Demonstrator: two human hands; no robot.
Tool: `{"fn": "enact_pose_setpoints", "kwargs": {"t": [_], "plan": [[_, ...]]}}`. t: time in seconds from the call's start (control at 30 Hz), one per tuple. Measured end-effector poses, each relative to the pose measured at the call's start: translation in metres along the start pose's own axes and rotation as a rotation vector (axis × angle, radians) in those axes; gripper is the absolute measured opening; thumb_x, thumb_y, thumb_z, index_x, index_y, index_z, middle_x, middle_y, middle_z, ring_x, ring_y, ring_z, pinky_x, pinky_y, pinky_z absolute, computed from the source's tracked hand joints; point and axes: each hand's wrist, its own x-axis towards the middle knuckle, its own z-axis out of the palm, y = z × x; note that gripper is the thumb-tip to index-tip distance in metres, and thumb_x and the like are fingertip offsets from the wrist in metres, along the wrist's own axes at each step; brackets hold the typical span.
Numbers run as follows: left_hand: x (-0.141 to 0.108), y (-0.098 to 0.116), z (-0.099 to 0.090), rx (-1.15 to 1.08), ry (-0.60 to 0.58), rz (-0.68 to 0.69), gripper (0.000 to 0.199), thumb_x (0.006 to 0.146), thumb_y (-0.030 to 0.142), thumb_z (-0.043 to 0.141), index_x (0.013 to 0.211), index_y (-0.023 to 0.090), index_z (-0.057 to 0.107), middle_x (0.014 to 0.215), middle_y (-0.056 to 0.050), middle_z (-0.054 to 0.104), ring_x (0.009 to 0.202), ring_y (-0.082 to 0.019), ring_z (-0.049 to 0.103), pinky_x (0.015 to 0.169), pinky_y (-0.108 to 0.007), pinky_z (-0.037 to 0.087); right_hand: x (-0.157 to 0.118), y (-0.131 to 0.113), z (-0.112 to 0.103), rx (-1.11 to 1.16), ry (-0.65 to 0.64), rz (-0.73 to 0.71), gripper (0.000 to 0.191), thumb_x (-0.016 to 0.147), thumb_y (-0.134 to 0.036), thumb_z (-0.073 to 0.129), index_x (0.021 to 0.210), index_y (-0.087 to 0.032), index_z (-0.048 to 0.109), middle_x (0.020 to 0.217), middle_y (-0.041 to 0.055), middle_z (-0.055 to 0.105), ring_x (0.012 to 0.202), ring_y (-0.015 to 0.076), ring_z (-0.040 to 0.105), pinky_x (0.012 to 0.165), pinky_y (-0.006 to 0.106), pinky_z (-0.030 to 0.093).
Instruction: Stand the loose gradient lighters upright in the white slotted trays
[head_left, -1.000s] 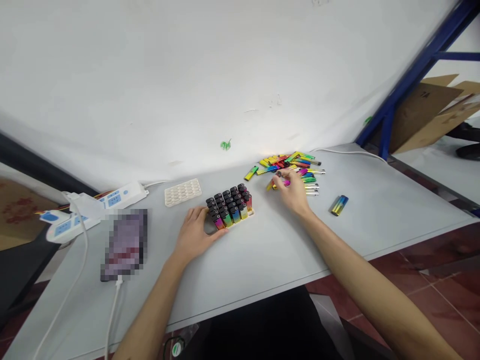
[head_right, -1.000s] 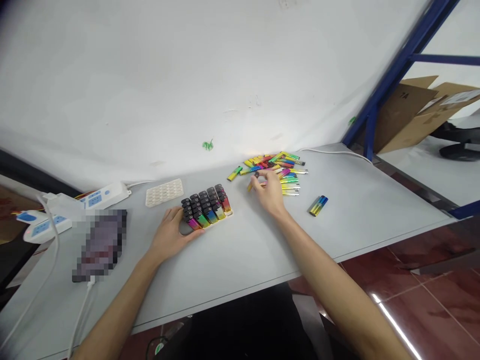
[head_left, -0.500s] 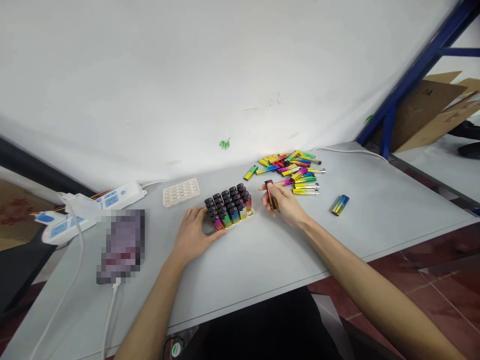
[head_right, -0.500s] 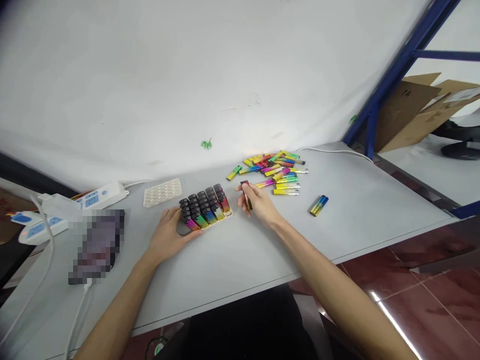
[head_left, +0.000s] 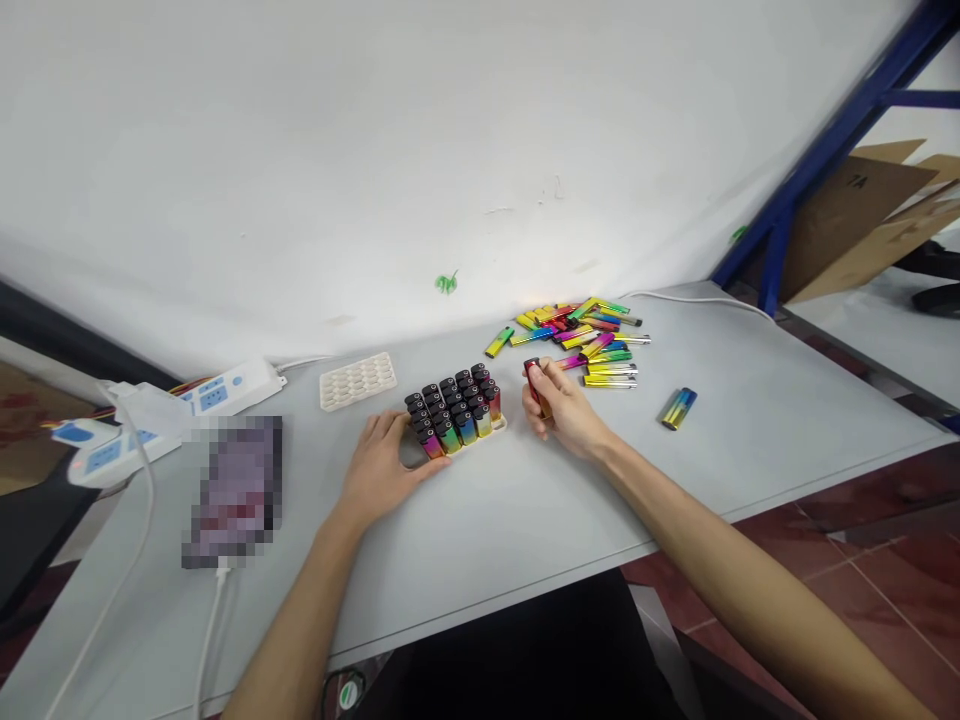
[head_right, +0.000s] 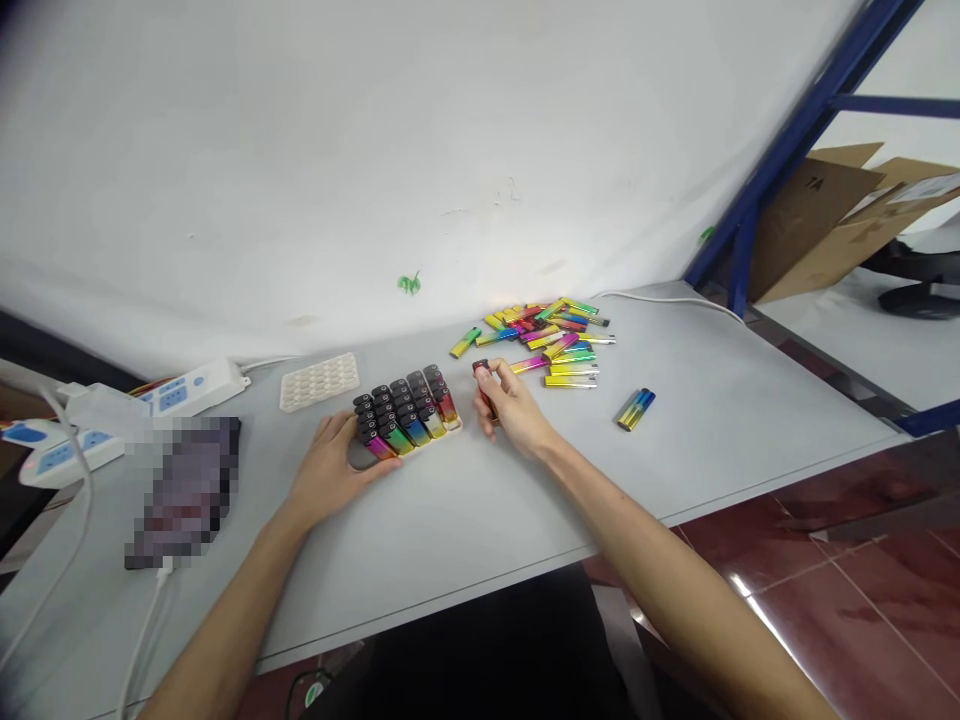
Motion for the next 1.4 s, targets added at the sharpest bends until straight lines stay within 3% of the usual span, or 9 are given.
{"fn": "enact_pose_setpoints", "kwargs": {"t": [0.17, 0.3, 0.47, 0.83, 1.0, 1.17, 1.27, 1.33, 1.4], "plan": [[-0.001, 0.002, -0.002, -0.001, -0.009, -0.006, 0.053, 0.080, 0.064, 0.067, 0.110, 0.022, 0.055, 0.117, -0.008, 0.059, 0.114, -0.032, 0.051, 0.095, -0.046, 0.046, 0.003, 0.002, -0.003, 0.059, 0.057, 0.103, 0.057, 0.088, -0.073, 0.047, 0.064, -0.021, 0.044, 0.049, -0.0092, 0.024, 0.040, 0.0056, 0.015, 0.039, 0.020, 0.014], [-0.001, 0.004, -0.002, 0.005, -0.015, -0.014, 0.053, 0.080, 0.064, 0.067, 0.109, 0.021, 0.055, 0.116, -0.008, 0.059, 0.112, -0.032, 0.051, 0.094, -0.046, 0.047, 0.006, 0.003, -0.004, 0.079, 0.126, 0.154, 0.057, 0.093, -0.058, 0.040, 0.050, -0.021, 0.035, 0.044, -0.0076, 0.019, 0.038, 0.0060, 0.011, 0.039, 0.022, 0.009], [0.000, 0.002, -0.001, 0.002, -0.007, -0.011, 0.054, 0.080, 0.063, 0.068, 0.111, 0.021, 0.055, 0.116, -0.008, 0.058, 0.113, -0.031, 0.051, 0.095, -0.045, 0.046, 0.006, 0.001, -0.002, 0.071, 0.186, 0.161, 0.052, 0.093, -0.045, 0.034, 0.047, -0.021, 0.035, 0.042, -0.0066, 0.019, 0.038, 0.0068, 0.010, 0.038, 0.022, 0.009], [0.000, 0.002, -0.002, -0.001, -0.008, -0.010, 0.054, 0.079, 0.064, 0.068, 0.110, 0.021, 0.056, 0.116, -0.008, 0.059, 0.112, -0.032, 0.051, 0.095, -0.046, 0.047, 0.006, 0.000, -0.002, 0.057, 0.168, 0.178, 0.056, 0.093, -0.054, 0.039, 0.048, -0.021, 0.035, 0.043, -0.0079, 0.017, 0.038, 0.0062, 0.009, 0.039, 0.022, 0.008], [-0.001, 0.003, -0.002, -0.003, -0.013, -0.011, 0.053, 0.079, 0.064, 0.068, 0.109, 0.021, 0.056, 0.116, -0.008, 0.059, 0.111, -0.031, 0.051, 0.093, -0.047, 0.047, 0.007, 0.005, -0.002, -0.030, 0.184, 0.155, 0.052, 0.094, -0.045, 0.036, 0.048, -0.022, 0.035, 0.042, -0.0065, 0.021, 0.037, 0.0069, 0.013, 0.039, 0.023, 0.009], [0.000, 0.003, -0.002, -0.020, 0.000, -0.001, 0.054, 0.078, 0.064, 0.068, 0.109, 0.021, 0.057, 0.115, -0.008, 0.060, 0.110, -0.031, 0.051, 0.095, -0.048, 0.046, 0.008, 0.011, -0.004, -0.050, 0.170, 0.134, 0.052, 0.094, -0.052, 0.037, 0.052, -0.022, 0.041, 0.044, -0.0073, 0.021, 0.039, 0.0074, 0.014, 0.041, 0.024, 0.011], [0.001, 0.003, -0.002, -0.014, -0.001, -0.007, 0.054, 0.078, 0.064, 0.069, 0.109, 0.021, 0.057, 0.114, -0.008, 0.060, 0.110, -0.032, 0.052, 0.094, -0.048, 0.047, 0.009, 0.014, -0.004, -0.053, 0.157, 0.063, 0.051, 0.092, -0.062, 0.040, 0.068, -0.020, 0.056, 0.053, -0.0050, 0.037, 0.042, 0.0089, 0.030, 0.043, 0.025, 0.024], [0.001, 0.002, -0.002, -0.009, -0.003, -0.009, 0.054, 0.078, 0.063, 0.069, 0.109, 0.021, 0.057, 0.114, -0.008, 0.060, 0.110, -0.032, 0.052, 0.094, -0.047, 0.047, 0.009, 0.014, -0.004, -0.083, 0.144, -0.027, 0.049, 0.090, -0.064, 0.046, 0.079, -0.019, 0.062, 0.067, -0.0014, 0.051, 0.055, 0.0119, 0.048, 0.054, 0.027, 0.038], [0.000, 0.002, -0.001, -0.009, 0.000, -0.003, 0.054, 0.078, 0.063, 0.069, 0.109, 0.021, 0.057, 0.114, -0.008, 0.060, 0.111, -0.032, 0.051, 0.094, -0.047, 0.047, 0.007, 0.012, -0.004, -0.174, 0.119, -0.097, 0.042, 0.088, -0.060, 0.055, 0.085, -0.019, 0.065, 0.080, 0.0010, 0.059, 0.070, 0.0141, 0.055, 0.068, 0.029, 0.043]]}}
